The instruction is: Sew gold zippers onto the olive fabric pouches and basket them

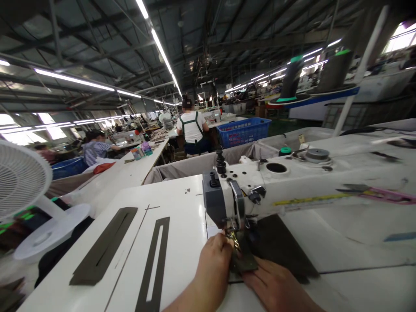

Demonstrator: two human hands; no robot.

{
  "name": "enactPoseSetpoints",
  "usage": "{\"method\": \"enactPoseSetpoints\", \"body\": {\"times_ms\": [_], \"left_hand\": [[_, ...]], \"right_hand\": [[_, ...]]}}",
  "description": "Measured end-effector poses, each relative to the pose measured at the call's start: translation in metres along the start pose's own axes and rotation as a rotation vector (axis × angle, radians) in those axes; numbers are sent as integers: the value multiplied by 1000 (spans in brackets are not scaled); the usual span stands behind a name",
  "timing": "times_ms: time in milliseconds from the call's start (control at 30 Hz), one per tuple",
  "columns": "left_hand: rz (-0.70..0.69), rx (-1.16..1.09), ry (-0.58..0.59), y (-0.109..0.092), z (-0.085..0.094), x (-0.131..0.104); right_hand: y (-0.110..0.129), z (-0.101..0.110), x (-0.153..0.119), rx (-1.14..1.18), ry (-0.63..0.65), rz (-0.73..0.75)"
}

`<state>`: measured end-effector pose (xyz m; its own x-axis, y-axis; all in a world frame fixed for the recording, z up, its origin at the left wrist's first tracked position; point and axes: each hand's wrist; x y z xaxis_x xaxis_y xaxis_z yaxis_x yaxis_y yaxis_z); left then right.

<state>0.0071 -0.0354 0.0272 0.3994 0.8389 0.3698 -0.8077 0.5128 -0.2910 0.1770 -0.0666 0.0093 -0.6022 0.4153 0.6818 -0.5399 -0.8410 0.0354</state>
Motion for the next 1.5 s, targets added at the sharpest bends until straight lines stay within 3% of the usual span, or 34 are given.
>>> {"method": "enactPoseSetpoints", "body": {"times_ms": [167,333,467,633,800,1067,1300,1500], "left_hand": [[34,-29,-9,-5,-3,-12],[123,-45,21,-10,-3,-14],[96,-21,-8,-10,-2,-13],[15,57,-61,-7,-7,-13],[-21,116,-31,-10,-2,-10],[-67,73,-25,-14,7,-6],[-88,57,-32,-15,10,-8],[-117,104,80,-17,14,-8]], "right_hand": [[-20,11,6,-219,29,-90],[-31,19,38,52,183,-141],[-31,21,45,95,197,-123],[-41,7,30,98,181,-242],[-52,-10,19,43,193,-376],[-55,-22,20,-114,242,-538],[-62,-19,17,-81,268,-498],[-64,-17,17,-71,246,-440]]}}
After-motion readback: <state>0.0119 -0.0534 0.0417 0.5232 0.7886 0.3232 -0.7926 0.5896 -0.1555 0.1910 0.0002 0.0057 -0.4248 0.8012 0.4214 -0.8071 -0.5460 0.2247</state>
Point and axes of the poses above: each hand's wrist, its own x-axis towards the middle knuckle, its own z-axis out of the back of the hand, y = z × x, and after that the axes turned 8 degrees about z, right-handed
